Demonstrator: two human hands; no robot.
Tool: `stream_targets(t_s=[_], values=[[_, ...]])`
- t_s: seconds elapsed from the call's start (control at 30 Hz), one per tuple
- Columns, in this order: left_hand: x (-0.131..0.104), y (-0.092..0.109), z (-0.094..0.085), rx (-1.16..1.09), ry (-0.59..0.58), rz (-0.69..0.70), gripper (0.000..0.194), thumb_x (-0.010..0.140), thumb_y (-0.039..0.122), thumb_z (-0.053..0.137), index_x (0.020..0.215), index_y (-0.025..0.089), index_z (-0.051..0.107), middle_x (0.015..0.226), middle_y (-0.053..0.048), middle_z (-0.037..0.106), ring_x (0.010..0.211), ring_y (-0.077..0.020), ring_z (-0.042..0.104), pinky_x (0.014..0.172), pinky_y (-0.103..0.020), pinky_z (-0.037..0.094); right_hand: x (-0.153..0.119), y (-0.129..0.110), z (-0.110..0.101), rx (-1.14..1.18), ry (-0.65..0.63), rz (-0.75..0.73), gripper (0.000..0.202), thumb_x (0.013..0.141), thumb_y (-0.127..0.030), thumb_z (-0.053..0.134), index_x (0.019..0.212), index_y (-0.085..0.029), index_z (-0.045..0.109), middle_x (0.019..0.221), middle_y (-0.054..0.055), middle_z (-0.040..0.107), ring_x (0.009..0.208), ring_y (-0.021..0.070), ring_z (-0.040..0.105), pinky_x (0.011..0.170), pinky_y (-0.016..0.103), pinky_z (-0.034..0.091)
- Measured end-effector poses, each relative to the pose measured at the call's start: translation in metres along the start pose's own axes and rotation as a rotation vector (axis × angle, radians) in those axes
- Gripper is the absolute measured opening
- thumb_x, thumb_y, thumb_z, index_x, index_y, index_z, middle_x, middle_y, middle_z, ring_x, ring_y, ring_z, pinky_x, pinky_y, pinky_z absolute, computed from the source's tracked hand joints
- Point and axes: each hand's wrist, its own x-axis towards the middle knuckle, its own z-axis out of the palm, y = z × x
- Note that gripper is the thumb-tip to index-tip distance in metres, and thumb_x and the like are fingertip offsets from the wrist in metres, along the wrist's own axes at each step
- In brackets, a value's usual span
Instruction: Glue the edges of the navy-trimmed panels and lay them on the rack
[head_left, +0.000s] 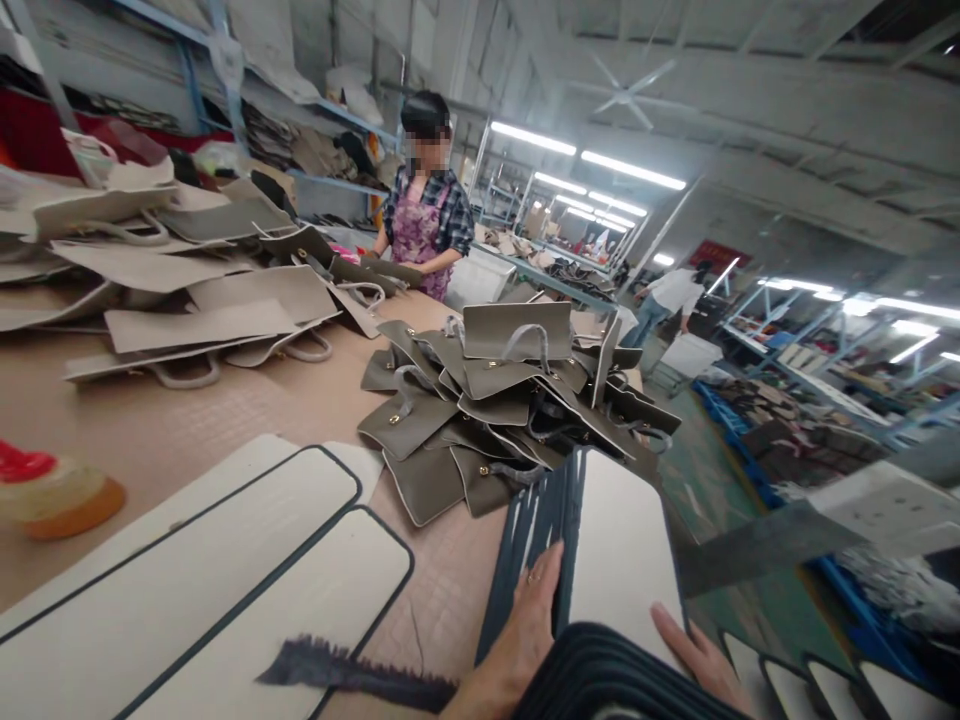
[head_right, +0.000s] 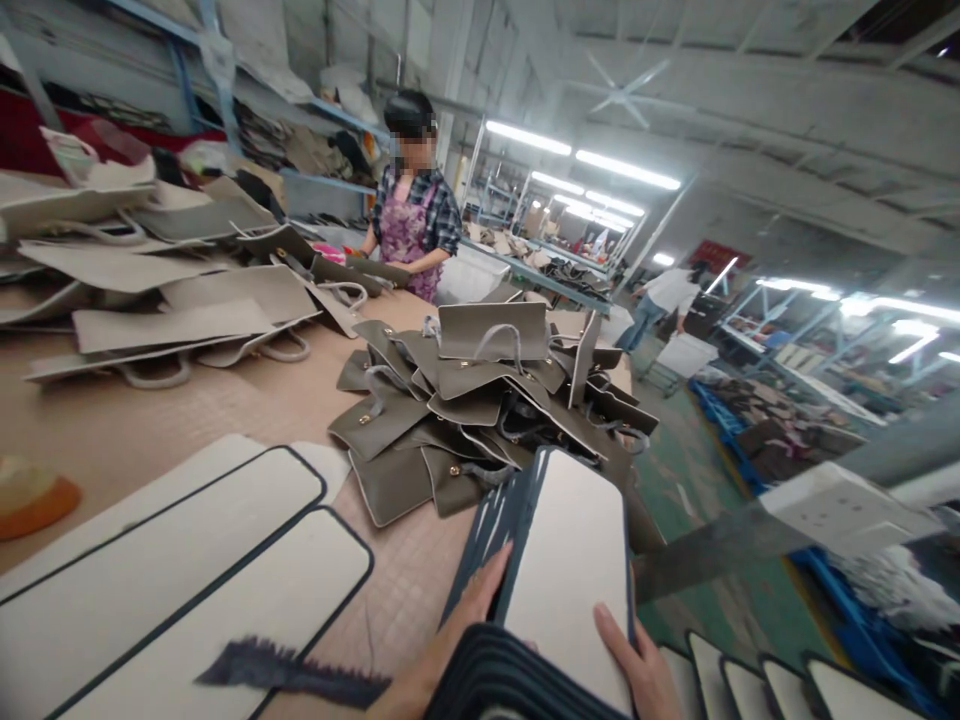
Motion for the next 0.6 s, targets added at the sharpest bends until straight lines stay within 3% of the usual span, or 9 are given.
stream_targets(t_s=[0.1, 0.17, 0.33, 0.43, 0.53, 0.6], values=[[0.002, -0.005, 0.001, -0.038, 0.003, 0.079, 0.096, 0.077, 0.068, 0.042, 0.149, 0.007, 0.025, 0.154, -0.014, 0.026, 0.144, -0.0258, 0.021, 0.118, -0.039, 0.013, 0.008, 0.006, -0.011, 0.004, 0.044, -0.052, 0.038, 0.031, -0.032, 0.066, 0.065, -0.047, 0.069, 0.096, -0.005, 0.069, 0.132, 0.028, 0.038, 0.111, 0.032, 0.02], [0.003, -0.004, 0.001, -0.04, 0.017, 0.108, 0.096, 0.076, 0.068, 0.042, 0.148, 0.007, 0.028, 0.153, -0.014, 0.029, 0.143, -0.0272, 0.022, 0.117, -0.04, 0.014, 0.012, 0.007, -0.016, 0.015, 0.088, -0.014, 0.035, 0.029, -0.032, 0.066, 0.062, -0.044, 0.068, 0.095, -0.003, 0.07, 0.133, 0.0287, 0.037, 0.11, 0.033, 0.022], [-0.003, -0.001, 0.0, -0.061, 0.064, 0.079, 0.094, 0.073, 0.07, 0.046, 0.147, 0.014, 0.034, 0.151, -0.011, 0.034, 0.142, -0.0309, 0.023, 0.116, -0.044, 0.019, 0.011, -0.002, -0.012, 0.081, 0.157, 0.124, 0.025, 0.044, -0.05, 0.071, 0.06, -0.032, 0.068, 0.105, 0.006, 0.07, 0.137, 0.0255, 0.029, 0.106, 0.033, 0.028], [-0.006, 0.0, -0.002, -0.098, 0.075, 0.121, 0.096, 0.071, 0.074, 0.045, 0.147, 0.017, 0.034, 0.152, -0.009, 0.035, 0.142, -0.0314, 0.024, 0.115, -0.043, 0.019, 0.003, -0.01, -0.007, 0.22, 0.054, 0.284, 0.042, 0.053, -0.064, 0.067, 0.073, -0.027, 0.074, 0.104, 0.008, 0.07, 0.124, 0.0321, 0.047, 0.097, 0.041, 0.043], [-0.004, 0.001, -0.003, -0.092, 0.081, 0.189, 0.098, 0.072, 0.079, 0.038, 0.146, 0.015, 0.037, 0.151, -0.009, 0.036, 0.142, -0.0298, 0.024, 0.116, -0.039, 0.018, -0.004, -0.018, -0.005, 0.494, -0.114, 0.502, 0.047, 0.056, -0.062, 0.068, 0.088, -0.028, 0.075, 0.098, 0.009, 0.072, 0.103, 0.0368, 0.061, 0.084, 0.047, 0.052], [-0.001, 0.001, -0.003, -0.085, 0.082, 0.208, 0.096, 0.075, 0.08, 0.031, 0.144, 0.015, 0.04, 0.15, -0.007, 0.038, 0.142, -0.0272, 0.025, 0.116, -0.035, 0.018, -0.007, -0.02, -0.006, 0.563, -0.151, 0.541, 0.046, 0.057, -0.059, 0.069, 0.092, -0.029, 0.075, 0.095, 0.009, 0.072, 0.097, 0.0369, 0.064, 0.08, 0.047, 0.054]])
